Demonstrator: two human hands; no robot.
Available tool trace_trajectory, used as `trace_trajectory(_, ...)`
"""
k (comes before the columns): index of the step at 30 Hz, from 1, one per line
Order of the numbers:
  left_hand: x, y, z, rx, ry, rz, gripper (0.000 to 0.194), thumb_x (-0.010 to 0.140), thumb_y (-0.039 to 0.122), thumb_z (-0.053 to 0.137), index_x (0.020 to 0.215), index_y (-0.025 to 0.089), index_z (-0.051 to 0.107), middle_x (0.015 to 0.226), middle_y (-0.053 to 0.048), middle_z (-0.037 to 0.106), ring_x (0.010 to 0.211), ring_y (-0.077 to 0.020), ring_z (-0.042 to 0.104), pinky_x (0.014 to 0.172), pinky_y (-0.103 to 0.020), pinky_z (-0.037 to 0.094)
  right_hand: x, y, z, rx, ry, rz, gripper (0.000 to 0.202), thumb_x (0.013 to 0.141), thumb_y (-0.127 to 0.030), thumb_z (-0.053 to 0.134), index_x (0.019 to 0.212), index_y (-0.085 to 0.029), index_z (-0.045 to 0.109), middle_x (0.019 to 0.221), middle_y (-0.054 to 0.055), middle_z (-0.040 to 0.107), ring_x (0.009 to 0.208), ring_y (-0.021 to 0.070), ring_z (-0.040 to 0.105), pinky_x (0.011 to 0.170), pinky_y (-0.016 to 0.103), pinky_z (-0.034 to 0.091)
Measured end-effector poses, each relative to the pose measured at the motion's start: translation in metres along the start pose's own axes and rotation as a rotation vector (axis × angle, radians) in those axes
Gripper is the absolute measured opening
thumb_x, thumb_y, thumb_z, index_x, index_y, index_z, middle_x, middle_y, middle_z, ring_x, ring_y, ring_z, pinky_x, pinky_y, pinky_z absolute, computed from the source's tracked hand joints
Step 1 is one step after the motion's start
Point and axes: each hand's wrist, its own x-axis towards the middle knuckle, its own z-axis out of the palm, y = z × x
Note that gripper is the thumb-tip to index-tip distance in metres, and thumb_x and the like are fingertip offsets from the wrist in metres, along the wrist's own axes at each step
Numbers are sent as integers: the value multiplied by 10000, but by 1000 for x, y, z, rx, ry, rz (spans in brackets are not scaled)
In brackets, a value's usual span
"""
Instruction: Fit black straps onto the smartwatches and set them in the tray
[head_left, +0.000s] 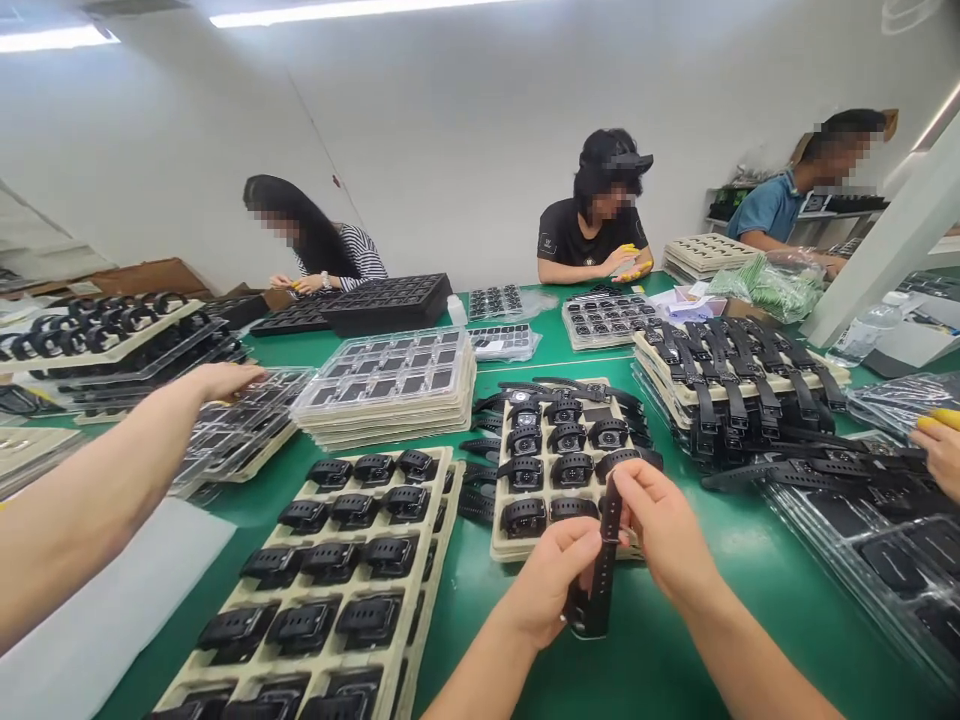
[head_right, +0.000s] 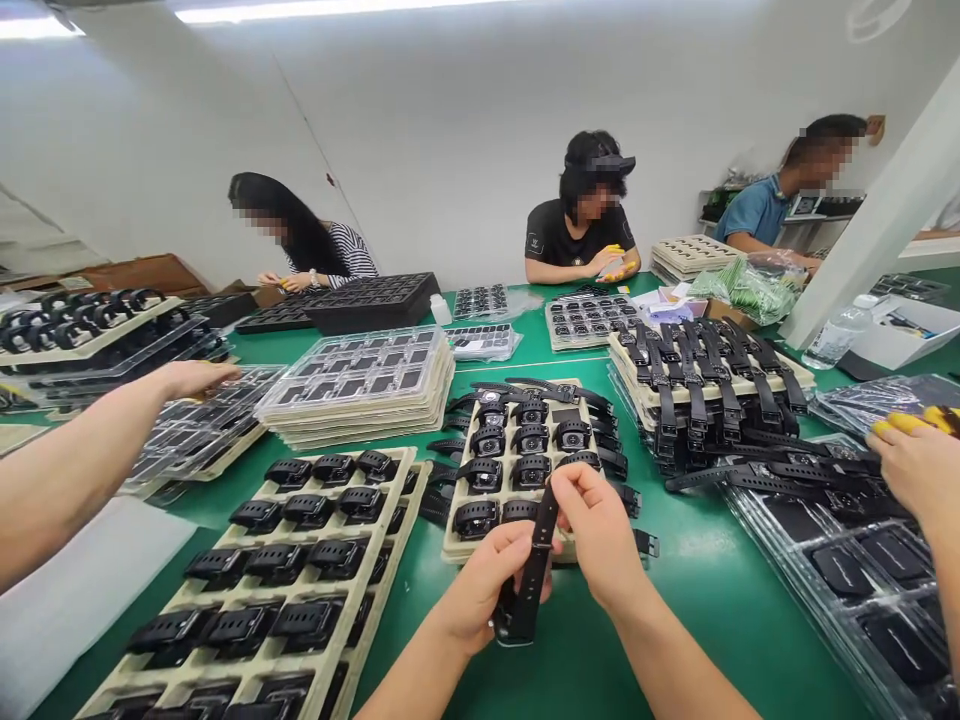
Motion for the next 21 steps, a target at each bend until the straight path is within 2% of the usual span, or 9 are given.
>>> trace_trajectory(4, 2, -7, 1, -124, -61, -39, 436, 785, 516, 801, 806, 85, 737, 548, 30, 478, 486, -65, 436, 514, -202, 424, 2, 0, -1, 29, 37, 9, 442, 829, -631, 742, 821, -220, 580, 523, -78, 485, 409, 81, 407, 390, 190, 347)
trace_trajectory(8, 2, -12, 2, -159, -135, -52, 410, 856, 506, 722, 851, 97, 712, 576, -17, 570, 489, -107, 539, 506, -261, 553, 6, -4, -3, 22, 77, -46, 432, 825, -606, 762, 812, -216, 577, 560, -72, 504, 434, 77, 419, 374, 174, 349)
trace_trajectory(14, 1, -9, 3, -185, -191, -66, 365, 886, 480, 693, 926, 117, 693, 646, -33, 586, 548, -139, 592, 380, -225, 552, 7, -7, -3, 23, 78, -44, 449, 818, -622, 758, 808, -209, 584, 564, -69, 511, 434, 79, 422, 392, 187, 359)
trace_trajectory(18, -1, -4, 5, -164, -168, -90, 376, 855, 470, 732, 829, 98, 694, 709, -57, 577, 639, -154, 605, 392, -216, 556, 9, -6, -5, 23, 117, -70, 463, 799, -631, 772, 804, -201, 598, 579, -66, 520, 462, 76, 446, 426, 181, 367)
trace_trajectory(21, -1, -4, 5, -158, -154, -101, 375, 846, 457, 746, 847, 84, 708, 713, -57, 581, 650, -162, 608, 406, -225, 547, 10, -6, -6, 25, 113, -55, 458, 803, -627, 771, 808, -203, 596, 584, -68, 517, 462, 72, 437, 425, 180, 356)
